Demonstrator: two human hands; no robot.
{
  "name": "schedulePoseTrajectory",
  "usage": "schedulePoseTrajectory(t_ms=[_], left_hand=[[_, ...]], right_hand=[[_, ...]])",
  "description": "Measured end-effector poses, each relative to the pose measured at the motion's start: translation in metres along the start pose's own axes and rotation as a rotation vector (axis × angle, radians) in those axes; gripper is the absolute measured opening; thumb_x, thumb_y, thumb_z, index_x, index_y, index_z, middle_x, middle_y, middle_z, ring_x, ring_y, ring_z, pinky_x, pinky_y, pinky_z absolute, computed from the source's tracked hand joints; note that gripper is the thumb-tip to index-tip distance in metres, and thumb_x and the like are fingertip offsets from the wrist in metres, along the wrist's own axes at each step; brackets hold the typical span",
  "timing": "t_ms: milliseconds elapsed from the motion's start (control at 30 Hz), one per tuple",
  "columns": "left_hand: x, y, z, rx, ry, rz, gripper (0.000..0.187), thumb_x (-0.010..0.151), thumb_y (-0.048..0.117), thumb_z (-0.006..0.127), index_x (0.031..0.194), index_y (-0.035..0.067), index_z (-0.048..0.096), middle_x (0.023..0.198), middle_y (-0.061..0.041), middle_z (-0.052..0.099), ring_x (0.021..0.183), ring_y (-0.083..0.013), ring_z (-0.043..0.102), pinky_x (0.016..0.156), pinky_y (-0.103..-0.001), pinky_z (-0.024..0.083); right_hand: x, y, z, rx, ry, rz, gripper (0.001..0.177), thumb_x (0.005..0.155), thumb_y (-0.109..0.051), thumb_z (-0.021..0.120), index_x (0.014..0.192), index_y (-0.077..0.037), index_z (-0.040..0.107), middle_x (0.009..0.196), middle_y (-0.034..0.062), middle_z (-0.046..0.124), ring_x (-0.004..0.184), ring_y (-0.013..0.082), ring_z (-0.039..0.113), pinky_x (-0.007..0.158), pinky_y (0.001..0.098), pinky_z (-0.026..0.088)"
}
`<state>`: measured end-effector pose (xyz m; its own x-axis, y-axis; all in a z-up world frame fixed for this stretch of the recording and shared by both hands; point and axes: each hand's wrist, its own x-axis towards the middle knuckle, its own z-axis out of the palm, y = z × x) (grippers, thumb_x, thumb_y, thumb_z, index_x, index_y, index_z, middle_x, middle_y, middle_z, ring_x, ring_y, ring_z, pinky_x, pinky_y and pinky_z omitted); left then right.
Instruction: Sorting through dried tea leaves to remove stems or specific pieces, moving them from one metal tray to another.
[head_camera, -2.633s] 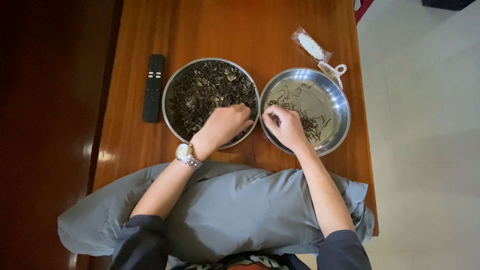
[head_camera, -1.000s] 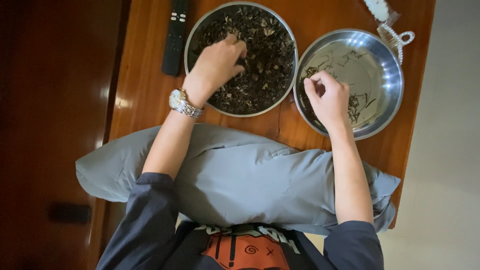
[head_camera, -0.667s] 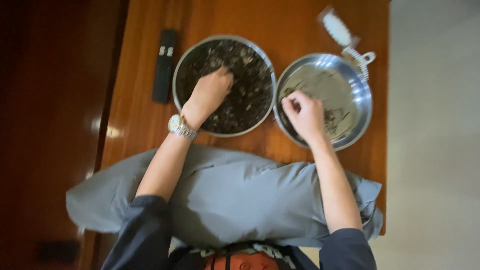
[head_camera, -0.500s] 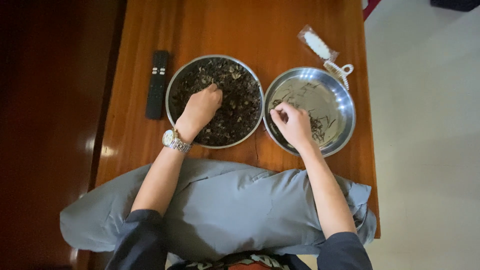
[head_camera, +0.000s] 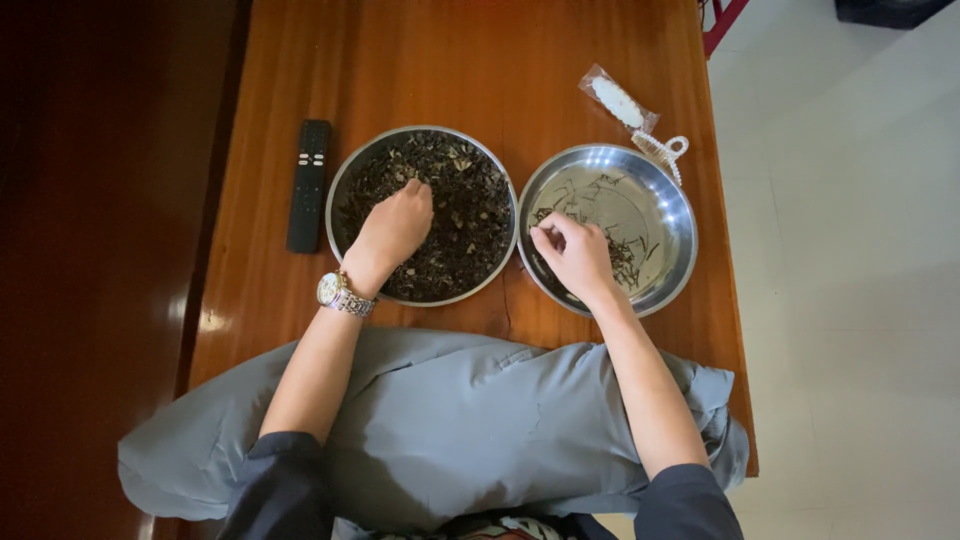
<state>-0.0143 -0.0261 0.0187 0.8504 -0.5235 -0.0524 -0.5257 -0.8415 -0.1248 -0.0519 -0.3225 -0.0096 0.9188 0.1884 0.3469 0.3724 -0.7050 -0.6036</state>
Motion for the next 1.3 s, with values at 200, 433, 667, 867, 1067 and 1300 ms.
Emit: schedulePoseTrajectory(t_ms=[200, 433, 667, 867, 1067, 1300], left_hand=[[0.002, 0.006, -0.015, 0.139, -0.050, 0.054, 0.011, 0.102, 0.003, 0.061, 0.109, -0.001, 0.068, 0.115, -0.015, 0.068, 0.109, -0.0225, 0.071, 0.087, -0.027, 0.063], [-0.001, 0.009, -0.013, -0.167, -0.022, -0.018, 0.015, 0.102, -0.005, 0.057, 0.117, -0.007, 0.060, 0.113, -0.019, 0.065, 0.102, -0.0273, 0.073, 0.080, -0.036, 0.067], [0.008, 0.013, -0.006, -0.525, 0.138, -0.044, 0.013, 0.099, -0.002, 0.064, 0.103, 0.003, 0.053, 0.097, -0.011, 0.061, 0.083, -0.0306, 0.075, 0.063, -0.036, 0.065], [0.011, 0.053, -0.003, -0.450, 0.358, 0.121, 0.014, 0.092, 0.001, 0.073, 0.102, 0.008, 0.067, 0.099, -0.009, 0.067, 0.092, -0.0274, 0.076, 0.074, -0.030, 0.064], [0.004, 0.090, -0.019, -0.415, 0.440, 0.291, 0.021, 0.091, -0.008, 0.067, 0.106, 0.004, 0.059, 0.100, -0.014, 0.062, 0.096, -0.0315, 0.072, 0.078, -0.032, 0.062], [0.003, 0.095, -0.024, -0.279, 0.506, 0.366, 0.017, 0.095, -0.010, 0.057, 0.096, 0.004, 0.048, 0.090, -0.009, 0.051, 0.089, -0.0270, 0.064, 0.073, -0.026, 0.056]], right_hand=[[0.001, 0.000, 0.000, 0.025, -0.020, 0.004, 0.011, 0.093, -0.019, 0.072, 0.084, -0.015, 0.068, 0.064, 0.0063, 0.069, 0.059, 0.0261, 0.068, 0.062, 0.0370, 0.054], [0.001, -0.005, -0.003, 0.030, -0.020, -0.005, 0.012, 0.094, -0.018, 0.071, 0.083, -0.015, 0.067, 0.063, 0.0060, 0.068, 0.058, 0.0269, 0.067, 0.061, 0.0367, 0.053], [-0.001, 0.004, 0.003, 0.065, -0.025, -0.012, 0.010, 0.093, -0.019, 0.073, 0.084, -0.017, 0.069, 0.063, 0.0040, 0.068, 0.055, 0.0221, 0.066, 0.058, 0.0330, 0.052], [0.002, -0.009, -0.001, 0.226, -0.092, -0.057, 0.007, 0.093, -0.017, 0.074, 0.095, -0.011, 0.073, 0.070, 0.0091, 0.072, 0.056, 0.0205, 0.065, 0.053, 0.0329, 0.051], [0.002, -0.018, -0.004, 0.317, -0.164, -0.076, 0.014, 0.093, -0.020, 0.074, 0.098, -0.007, 0.074, 0.072, 0.0142, 0.070, 0.058, 0.0241, 0.066, 0.046, 0.0355, 0.049], [0.002, -0.022, -0.007, 0.316, -0.190, -0.082, 0.012, 0.093, -0.020, 0.077, 0.090, -0.010, 0.073, 0.061, 0.0114, 0.065, 0.055, 0.0319, 0.066, 0.042, 0.0364, 0.047]])
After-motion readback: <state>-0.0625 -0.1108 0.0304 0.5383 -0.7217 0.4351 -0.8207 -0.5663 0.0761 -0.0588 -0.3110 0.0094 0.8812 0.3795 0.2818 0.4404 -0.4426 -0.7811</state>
